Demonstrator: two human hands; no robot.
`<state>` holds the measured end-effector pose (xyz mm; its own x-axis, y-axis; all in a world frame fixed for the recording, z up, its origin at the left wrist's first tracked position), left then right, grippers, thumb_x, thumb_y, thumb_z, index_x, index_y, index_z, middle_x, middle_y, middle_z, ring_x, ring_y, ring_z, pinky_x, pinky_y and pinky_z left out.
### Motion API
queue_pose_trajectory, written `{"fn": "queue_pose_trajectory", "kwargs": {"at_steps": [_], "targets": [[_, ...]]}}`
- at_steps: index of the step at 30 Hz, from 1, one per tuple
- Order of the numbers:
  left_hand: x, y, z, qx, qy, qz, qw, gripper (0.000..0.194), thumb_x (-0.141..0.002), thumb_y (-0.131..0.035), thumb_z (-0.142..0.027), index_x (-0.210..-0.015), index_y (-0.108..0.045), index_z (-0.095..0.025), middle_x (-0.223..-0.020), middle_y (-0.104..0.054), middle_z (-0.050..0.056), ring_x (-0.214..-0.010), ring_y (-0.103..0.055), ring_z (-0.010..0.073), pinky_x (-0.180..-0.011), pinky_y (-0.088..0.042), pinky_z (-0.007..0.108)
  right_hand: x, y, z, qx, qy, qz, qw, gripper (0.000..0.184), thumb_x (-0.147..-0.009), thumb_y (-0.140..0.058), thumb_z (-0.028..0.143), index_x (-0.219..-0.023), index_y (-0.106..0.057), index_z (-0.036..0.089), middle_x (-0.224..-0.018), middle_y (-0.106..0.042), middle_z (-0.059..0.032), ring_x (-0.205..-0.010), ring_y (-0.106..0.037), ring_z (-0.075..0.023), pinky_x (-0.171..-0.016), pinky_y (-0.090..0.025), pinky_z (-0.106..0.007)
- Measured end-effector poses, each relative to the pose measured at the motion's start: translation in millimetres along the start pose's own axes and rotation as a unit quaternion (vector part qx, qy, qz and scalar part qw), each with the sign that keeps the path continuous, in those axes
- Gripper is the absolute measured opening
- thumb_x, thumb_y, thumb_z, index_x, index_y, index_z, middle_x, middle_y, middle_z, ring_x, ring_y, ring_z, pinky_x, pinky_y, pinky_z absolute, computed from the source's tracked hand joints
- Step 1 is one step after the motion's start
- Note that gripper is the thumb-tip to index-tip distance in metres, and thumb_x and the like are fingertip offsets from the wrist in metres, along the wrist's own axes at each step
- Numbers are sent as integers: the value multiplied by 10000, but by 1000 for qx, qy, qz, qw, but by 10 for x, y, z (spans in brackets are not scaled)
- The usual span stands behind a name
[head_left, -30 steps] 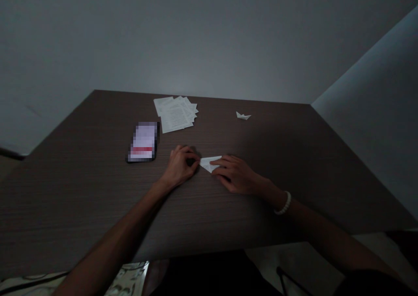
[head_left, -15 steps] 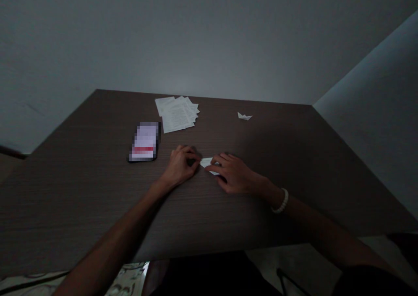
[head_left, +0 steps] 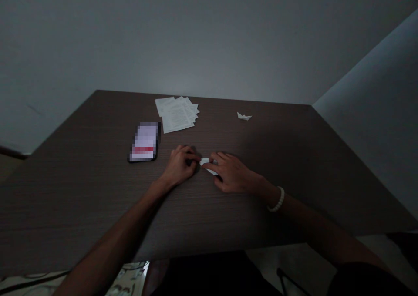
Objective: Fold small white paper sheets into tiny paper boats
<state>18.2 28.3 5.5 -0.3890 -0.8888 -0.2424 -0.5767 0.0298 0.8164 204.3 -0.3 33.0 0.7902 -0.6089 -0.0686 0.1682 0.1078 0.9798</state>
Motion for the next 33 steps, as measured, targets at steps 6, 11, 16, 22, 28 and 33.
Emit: {"fn": "queue_pose_trajectory", "kwargs": {"at_steps": [6,11,16,22,28,33], "targets": [[6,0,-4,-8,2,1,1000,244,-790,-536,-183,-863,-763,-230,-910,-649,52,-948,-520,241,-852,-409,414,-29,-7,1,14,-5,8,1000,434,-827,-553,258,-1255,-557,190,-1174,-521,-127,-1054,-484,-272,-880,-420,-411],[29,3,-27,-44,-20,-3,999,235,-801,-546,-208,-892,-762,-227,-928,-634,61,-943,-514,245,-834,-410,407,-58,16,2,18,1,14,1000,420,-841,-555,270,-1255,-564,198,-1161,-534,-122,-1051,-481,-266,-876,-423,-408],[50,8,-41,-76,-32,-4,997,237,-809,-553,-211,-916,-764,-231,-936,-621,74,-941,-509,256,-810,-411,407,-36,31,6,13,8,5,1000,382,-857,-555,261,-1231,-580,193,-1150,-541,-121,-1036,-484,-257,-880,-416,-409],[48,20,-52,-85,-33,0,996,244,-813,-553,-217,-930,-765,-246,-944,-623,70,-937,-502,255,-814,-414,408,42,10,-12,15,19,-9,1000,331,-864,-561,254,-1185,-607,186,-1167,-555,-120,-1031,-486,-256,-872,-416,-402],[52,38,-41,-88,-38,-1,995,251,-816,-548,-225,-936,-768,-246,-942,-620,72,-935,-507,254,-813,-415,402,101,6,-22,13,20,-10,1000,291,-895,-532,239,-1166,-623,185,-1201,-565,-122,-1046,-499,-251,-883,-419,-409],[47,69,-31,-91,-43,4,995,249,-809,-556,-237,-946,-764,-246,-945,-616,71,-932,-507,252,-824,-417,406,179,10,-6,12,20,-5,1000,283,-902,-531,242,-1163,-624,191,-1238,-565,-120,-1104,-492,-265,-901,-431,-413]]}}
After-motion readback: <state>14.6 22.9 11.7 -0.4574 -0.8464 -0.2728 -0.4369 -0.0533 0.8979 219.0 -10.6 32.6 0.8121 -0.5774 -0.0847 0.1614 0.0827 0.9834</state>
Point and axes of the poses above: each hand's wrist, its own x-axis away from the middle knuckle, its own y-axis out of the back of the hand, z = x × y, the point moved 3 cm from there along -x, towards the middle knuckle
